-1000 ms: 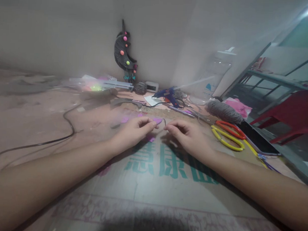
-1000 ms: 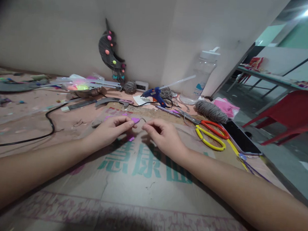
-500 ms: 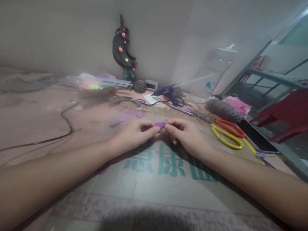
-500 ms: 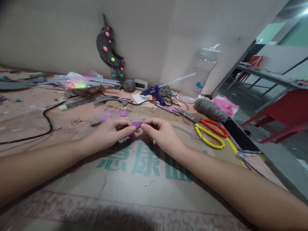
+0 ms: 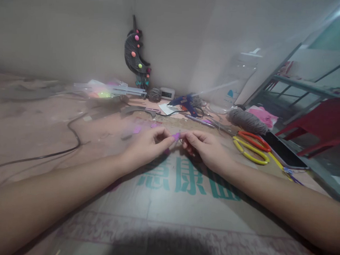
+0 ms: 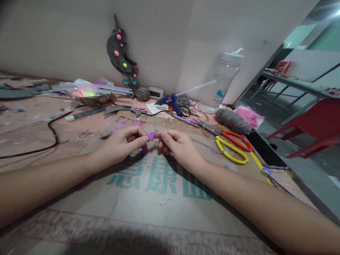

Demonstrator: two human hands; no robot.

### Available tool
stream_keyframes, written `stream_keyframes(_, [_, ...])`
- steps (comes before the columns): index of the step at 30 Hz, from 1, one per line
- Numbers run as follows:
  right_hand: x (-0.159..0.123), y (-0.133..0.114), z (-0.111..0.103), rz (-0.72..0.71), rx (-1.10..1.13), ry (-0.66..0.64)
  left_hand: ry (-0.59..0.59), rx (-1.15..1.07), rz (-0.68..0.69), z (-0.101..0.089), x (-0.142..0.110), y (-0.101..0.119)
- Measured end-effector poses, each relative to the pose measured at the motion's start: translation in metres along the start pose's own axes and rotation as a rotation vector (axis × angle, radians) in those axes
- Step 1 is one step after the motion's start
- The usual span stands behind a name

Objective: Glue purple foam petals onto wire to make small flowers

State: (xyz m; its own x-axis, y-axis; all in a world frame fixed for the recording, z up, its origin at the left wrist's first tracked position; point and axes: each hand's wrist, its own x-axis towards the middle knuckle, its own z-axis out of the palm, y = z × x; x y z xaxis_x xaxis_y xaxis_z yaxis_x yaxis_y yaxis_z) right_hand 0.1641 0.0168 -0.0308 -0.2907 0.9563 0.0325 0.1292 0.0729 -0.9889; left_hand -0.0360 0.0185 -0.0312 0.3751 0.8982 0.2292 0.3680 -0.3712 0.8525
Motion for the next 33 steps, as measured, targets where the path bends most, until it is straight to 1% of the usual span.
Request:
stream_keyframes(4, [0.003, 0.005, -0.003, -0.016, 0.007, 0.034, -0.002, -0.044, 0.0, 0.0, -0.002, 0.001])
stream_keyframes(6, [0.005, 0.006, -0.005, -0.023, 0.034, 0.073, 0.008, -0.061, -0.001, 0.001, -0.002, 0.001])
stream_keyframes(10, [0.005, 0.002, -0.008, -0.132, 0.056, 0.2, 0.034, -0.084, 0.006, 0.0, -0.002, 0.002])
stream_keyframes(12, [0.002, 0.0, -0.008, -0.164, 0.022, 0.214, 0.041, -0.089, 0.012, 0.0, -0.001, 0.002])
stream_keyframes(17, [-0.005, -0.006, -0.002, -0.099, -0.129, 0.109, 0.058, -0.055, 0.014, 0.0, -0.001, 0.003])
stream_keyframes(21, [-0.005, -0.007, 0.002, -0.065, -0.129, 0.024, 0.065, 0.022, 0.044, 0.0, -0.002, 0.005])
stream_keyframes(25, [-0.004, -0.007, 0.003, -0.06, -0.115, -0.001, 0.059, 0.137, 0.112, 0.001, -0.002, 0.003])
stream_keyframes(29, [-0.004, -0.006, 0.003, -0.046, -0.077, -0.03, 0.079, 0.268, 0.182, 0.002, -0.003, 0.002])
stream_keyframes(33, [-0.004, -0.006, 0.005, -0.029, -0.075, -0.027, 0.081, 0.269, 0.216, 0.003, -0.003, 0.003])
